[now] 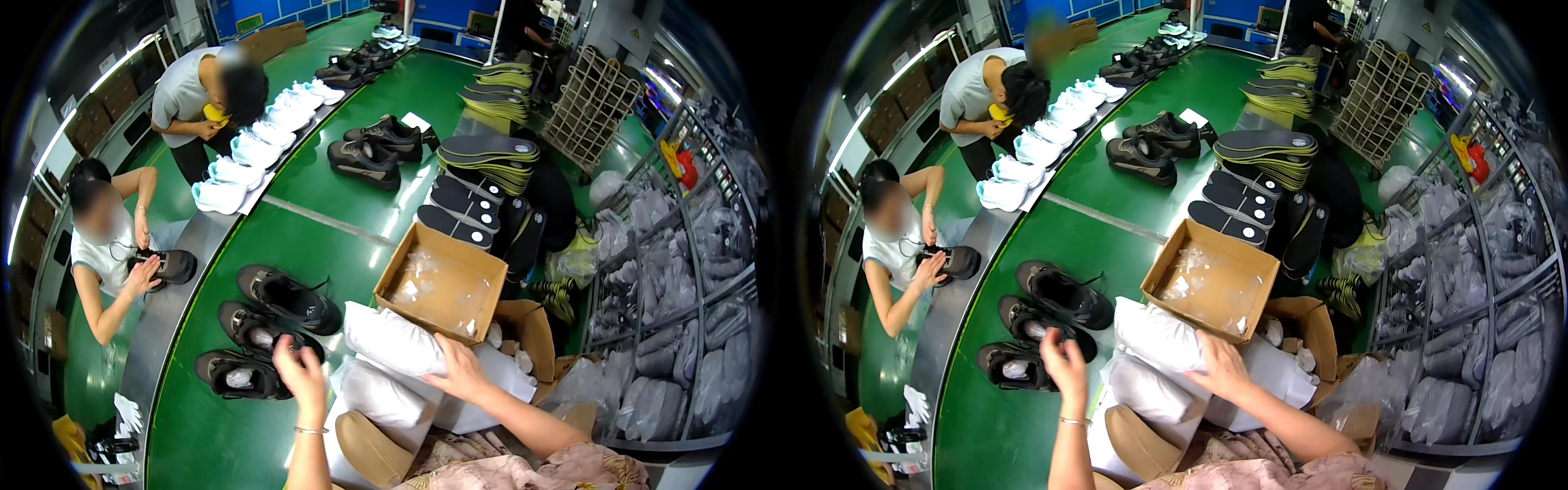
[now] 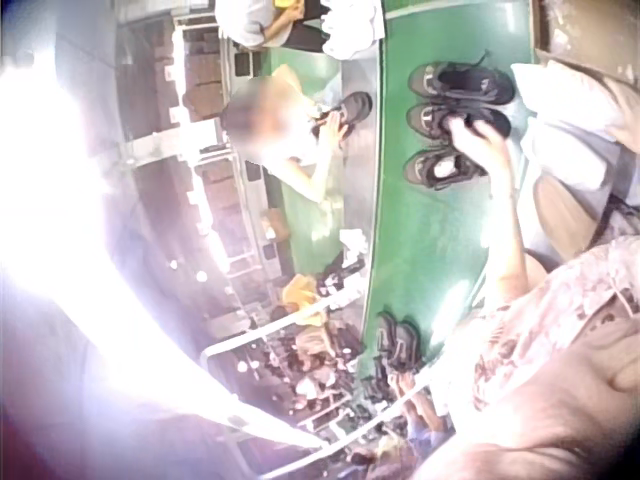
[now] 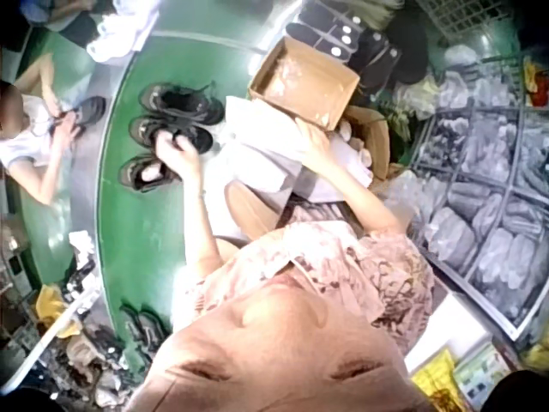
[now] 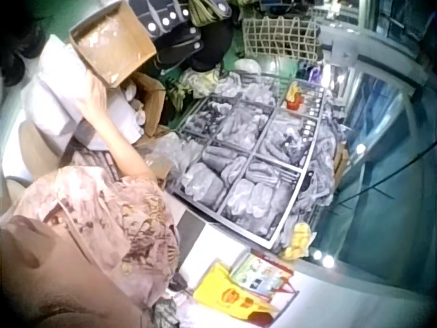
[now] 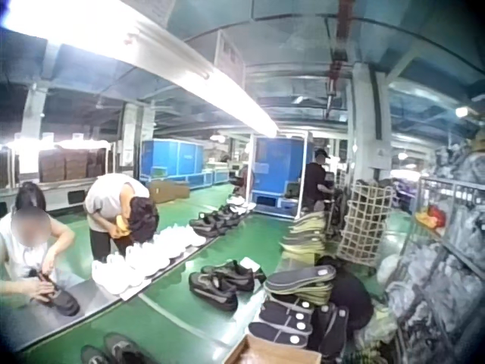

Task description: The person wraps a shoe in tissue paper and places it into a shoe box.

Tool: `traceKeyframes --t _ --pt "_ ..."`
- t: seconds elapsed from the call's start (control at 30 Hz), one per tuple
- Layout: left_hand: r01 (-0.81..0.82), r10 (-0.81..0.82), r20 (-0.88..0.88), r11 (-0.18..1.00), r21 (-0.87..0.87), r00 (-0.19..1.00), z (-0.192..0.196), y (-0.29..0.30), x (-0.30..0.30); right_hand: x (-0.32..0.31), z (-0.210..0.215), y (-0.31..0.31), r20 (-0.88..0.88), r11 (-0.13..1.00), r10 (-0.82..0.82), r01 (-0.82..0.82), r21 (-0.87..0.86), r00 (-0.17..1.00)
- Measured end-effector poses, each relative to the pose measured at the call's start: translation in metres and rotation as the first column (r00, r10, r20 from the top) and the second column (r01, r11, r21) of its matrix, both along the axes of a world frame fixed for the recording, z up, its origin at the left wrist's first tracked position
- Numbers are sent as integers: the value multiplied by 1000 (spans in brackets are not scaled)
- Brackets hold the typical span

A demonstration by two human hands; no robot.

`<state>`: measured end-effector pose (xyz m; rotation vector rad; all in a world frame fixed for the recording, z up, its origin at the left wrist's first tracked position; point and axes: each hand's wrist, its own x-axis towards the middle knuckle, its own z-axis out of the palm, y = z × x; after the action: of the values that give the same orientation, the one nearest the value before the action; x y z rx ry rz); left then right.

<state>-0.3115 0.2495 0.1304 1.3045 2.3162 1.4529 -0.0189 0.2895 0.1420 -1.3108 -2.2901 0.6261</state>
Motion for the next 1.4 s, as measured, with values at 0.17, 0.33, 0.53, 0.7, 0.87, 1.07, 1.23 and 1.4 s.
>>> traceKeyframes --t 0.17,0.33,0.53,0.7,0.87,1.07,1.23,1.4 --pt "190 -105 352 957 -217 930 -34 0 79 -8 -31 -9 -156 987 -147 136 -82 977" --pt "275 -86 542 920 -278 836 -65 -2 103 2 -40 -23 -334 949 -295 233 -214 895" --pt "290 41 753 908 -302 656 -57 1 121 9 -61 -28 -383 917 -325 188 -352 865" --pt "314 23 794 911 -267 607 -32 -2 126 5 -48 -35 -369 965 -262 248 -85 892" --pt "149 -43 837 988 -47 546 5 -9 127 6 4 -42 -368 975 -165 207 78 915" --pt "-29 -358 933 933 359 25 39 1 102 -39 48 -52 -510 987 -157 121 -103 846" --pt "-19 -384 919 923 384 -85 32 -2 70 -67 50 -49 -515 954 -178 18 -301 838" --pt "-194 -247 969 951 240 -14 31 -11 60 -89 47 -55 -441 907 -185 -20 -420 878"
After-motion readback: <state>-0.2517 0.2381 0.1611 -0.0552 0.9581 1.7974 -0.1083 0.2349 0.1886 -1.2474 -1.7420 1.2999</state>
